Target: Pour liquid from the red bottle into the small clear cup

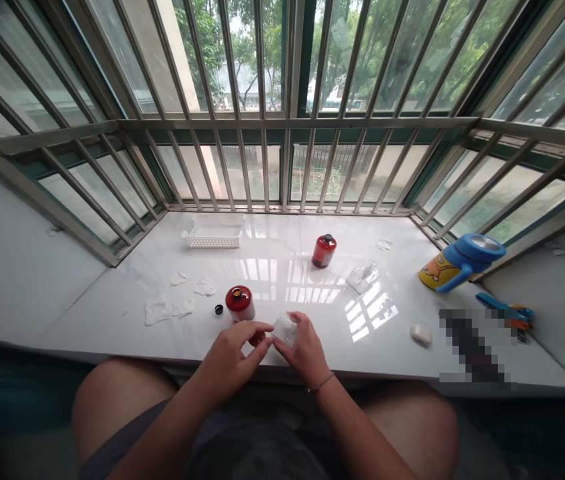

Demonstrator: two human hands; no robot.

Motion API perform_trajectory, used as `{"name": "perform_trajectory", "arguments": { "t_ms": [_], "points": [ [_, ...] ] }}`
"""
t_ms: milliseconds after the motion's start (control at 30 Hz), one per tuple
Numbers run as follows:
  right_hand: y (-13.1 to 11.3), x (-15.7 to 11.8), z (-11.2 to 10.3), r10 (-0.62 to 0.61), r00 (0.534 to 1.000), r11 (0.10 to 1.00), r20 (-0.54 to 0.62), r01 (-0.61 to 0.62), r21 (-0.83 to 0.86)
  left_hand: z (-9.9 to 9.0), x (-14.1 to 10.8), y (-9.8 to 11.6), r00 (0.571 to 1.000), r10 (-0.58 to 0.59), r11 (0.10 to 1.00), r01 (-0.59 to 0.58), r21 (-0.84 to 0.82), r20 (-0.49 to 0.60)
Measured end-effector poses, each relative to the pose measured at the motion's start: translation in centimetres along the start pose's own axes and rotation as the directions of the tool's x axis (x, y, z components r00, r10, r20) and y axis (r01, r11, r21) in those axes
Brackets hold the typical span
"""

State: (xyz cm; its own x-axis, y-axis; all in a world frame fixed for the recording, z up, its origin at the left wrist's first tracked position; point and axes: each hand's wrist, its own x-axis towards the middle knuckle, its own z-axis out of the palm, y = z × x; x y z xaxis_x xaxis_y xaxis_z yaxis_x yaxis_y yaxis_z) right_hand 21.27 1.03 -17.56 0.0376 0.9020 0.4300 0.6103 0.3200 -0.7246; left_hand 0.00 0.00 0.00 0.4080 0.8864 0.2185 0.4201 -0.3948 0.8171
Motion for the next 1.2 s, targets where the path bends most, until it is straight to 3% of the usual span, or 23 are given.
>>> {"name": "perform_trajectory", "arguments": {
  "t_ms": [133, 300, 400, 600, 933, 1200],
  "points": [
    [0.4, -0.8, 0.3, -0.02, 1.0, 0.999, -0.008, 0.02, 0.039, 4.7, 0.1, -5.2, 0.998, -0.043, 0.999, 0.044, 0.003, -0.042],
    [0.4, -0.5, 0.4, -0.03, 0.999, 0.998, -0.013, 0.03, 0.058, 7.1, 0.8, -8.1, 0.982, -0.096, 0.986, 0.072, -0.151, -0.16],
    [0.5, -0.5, 0.4, -0.034, 0.999, 0.997, -0.01, 0.035, 0.064, 7.8, 1.4, -8.6, 0.979, -0.167, 0.964, 0.136, -0.23, -0.119],
    [0.8, -0.6, 0.5, -0.032, 0.999, 0.999, -0.029, 0.033, 0.041, 8.8, 1.8, -9.2, 0.991, -0.129, 0.96, 0.131, -0.248, 0.023],
    [0.6, -0.6, 0.3, -0.033, 0.999, 0.999, 0.019, 0.032, 0.038, 8.6, 2.0, -9.0, 0.98, -0.2, 0.912, 0.194, -0.362, 0.022],
    [0.4, -0.6, 0.3, -0.044, 0.999, 0.999, 0.005, 0.043, 0.028, 8.4, 2.2, -9.1, 0.989, -0.144, 0.937, 0.126, -0.326, -0.031]
  ]
}}
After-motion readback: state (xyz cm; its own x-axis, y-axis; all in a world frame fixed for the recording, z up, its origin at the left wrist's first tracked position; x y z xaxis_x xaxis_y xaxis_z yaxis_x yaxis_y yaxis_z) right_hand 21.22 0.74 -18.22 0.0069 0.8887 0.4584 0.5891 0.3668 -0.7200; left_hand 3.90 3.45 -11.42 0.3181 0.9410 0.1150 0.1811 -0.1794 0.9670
